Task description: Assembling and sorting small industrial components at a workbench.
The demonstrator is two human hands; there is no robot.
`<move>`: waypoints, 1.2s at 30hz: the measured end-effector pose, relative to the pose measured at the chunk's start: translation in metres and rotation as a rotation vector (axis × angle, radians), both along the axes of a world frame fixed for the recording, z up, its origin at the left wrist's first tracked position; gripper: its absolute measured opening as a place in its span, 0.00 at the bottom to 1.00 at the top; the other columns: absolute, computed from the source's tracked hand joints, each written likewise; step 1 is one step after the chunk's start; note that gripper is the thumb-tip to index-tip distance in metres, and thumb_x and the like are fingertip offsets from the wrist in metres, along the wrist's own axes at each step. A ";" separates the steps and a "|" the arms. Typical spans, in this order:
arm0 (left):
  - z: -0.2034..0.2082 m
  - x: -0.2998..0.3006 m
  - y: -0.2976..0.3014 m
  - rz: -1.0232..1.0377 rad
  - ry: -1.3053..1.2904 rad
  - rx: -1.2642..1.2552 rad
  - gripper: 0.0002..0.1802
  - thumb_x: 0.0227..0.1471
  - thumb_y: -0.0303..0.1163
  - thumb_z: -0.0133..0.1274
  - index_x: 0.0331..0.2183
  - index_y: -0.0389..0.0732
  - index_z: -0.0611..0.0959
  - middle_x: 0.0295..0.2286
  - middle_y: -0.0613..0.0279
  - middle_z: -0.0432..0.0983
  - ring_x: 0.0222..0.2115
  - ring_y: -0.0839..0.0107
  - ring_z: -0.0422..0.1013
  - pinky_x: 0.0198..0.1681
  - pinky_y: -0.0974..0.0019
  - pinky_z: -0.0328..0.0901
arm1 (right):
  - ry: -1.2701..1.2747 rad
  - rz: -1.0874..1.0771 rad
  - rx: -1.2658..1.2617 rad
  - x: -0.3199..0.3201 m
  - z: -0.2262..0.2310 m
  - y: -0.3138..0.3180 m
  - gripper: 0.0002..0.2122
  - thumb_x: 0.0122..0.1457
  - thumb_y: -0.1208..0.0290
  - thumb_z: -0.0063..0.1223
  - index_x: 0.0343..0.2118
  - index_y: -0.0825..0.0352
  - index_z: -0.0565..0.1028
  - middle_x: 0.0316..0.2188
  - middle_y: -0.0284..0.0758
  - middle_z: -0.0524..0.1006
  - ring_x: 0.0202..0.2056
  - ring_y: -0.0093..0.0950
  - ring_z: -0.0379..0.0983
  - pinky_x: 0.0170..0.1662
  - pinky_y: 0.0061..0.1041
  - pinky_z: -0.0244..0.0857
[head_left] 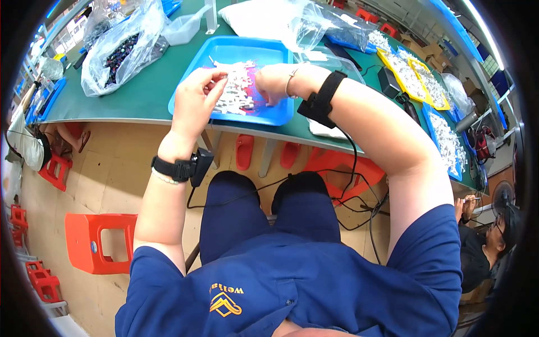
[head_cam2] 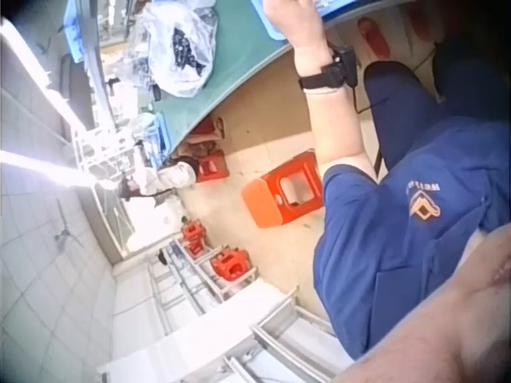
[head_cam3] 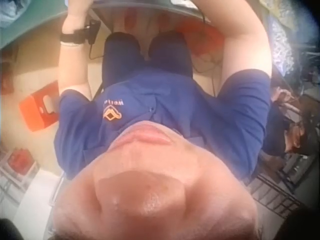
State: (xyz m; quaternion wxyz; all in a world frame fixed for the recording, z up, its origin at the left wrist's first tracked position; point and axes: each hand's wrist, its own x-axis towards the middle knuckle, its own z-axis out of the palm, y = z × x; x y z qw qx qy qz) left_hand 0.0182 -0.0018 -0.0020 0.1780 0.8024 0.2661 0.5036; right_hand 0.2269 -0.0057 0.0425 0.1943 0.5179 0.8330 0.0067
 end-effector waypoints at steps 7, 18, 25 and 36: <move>-0.005 -0.009 -0.004 -0.314 -0.468 -0.524 0.10 0.58 0.26 0.54 0.42 0.33 0.79 0.34 0.63 0.78 0.32 0.79 0.73 0.39 0.74 0.70 | 0.047 -0.098 0.036 0.018 0.024 0.003 0.08 0.43 0.73 0.64 0.28 0.64 0.81 0.26 0.38 0.81 0.30 0.35 0.78 0.35 0.31 0.72; -0.015 -0.005 -0.076 -0.624 -0.979 -0.948 0.14 0.62 0.32 0.50 0.47 0.38 0.77 0.39 0.60 0.78 0.38 0.74 0.76 0.45 0.71 0.72 | 1.021 0.071 0.494 -0.016 0.066 -0.140 0.04 0.52 0.78 0.60 0.32 0.70 0.79 0.24 0.34 0.78 0.27 0.23 0.74 0.32 0.21 0.68; -0.062 -0.007 -0.104 -0.661 -0.987 -1.075 0.15 0.60 0.29 0.52 0.48 0.38 0.76 0.41 0.55 0.78 0.39 0.71 0.76 0.46 0.69 0.72 | 1.515 -0.186 0.548 -0.041 -0.065 -0.191 0.09 0.53 0.82 0.60 0.38 0.70 0.80 0.29 0.31 0.75 0.27 0.17 0.70 0.30 0.15 0.64; -0.091 0.012 -0.126 -0.669 -0.961 -1.193 0.10 0.60 0.28 0.52 0.44 0.42 0.77 0.41 0.57 0.77 0.41 0.71 0.76 0.45 0.68 0.73 | 1.699 -0.394 0.524 -0.027 -0.098 -0.209 0.06 0.57 0.81 0.58 0.38 0.70 0.79 0.31 0.29 0.77 0.30 0.15 0.73 0.34 0.14 0.67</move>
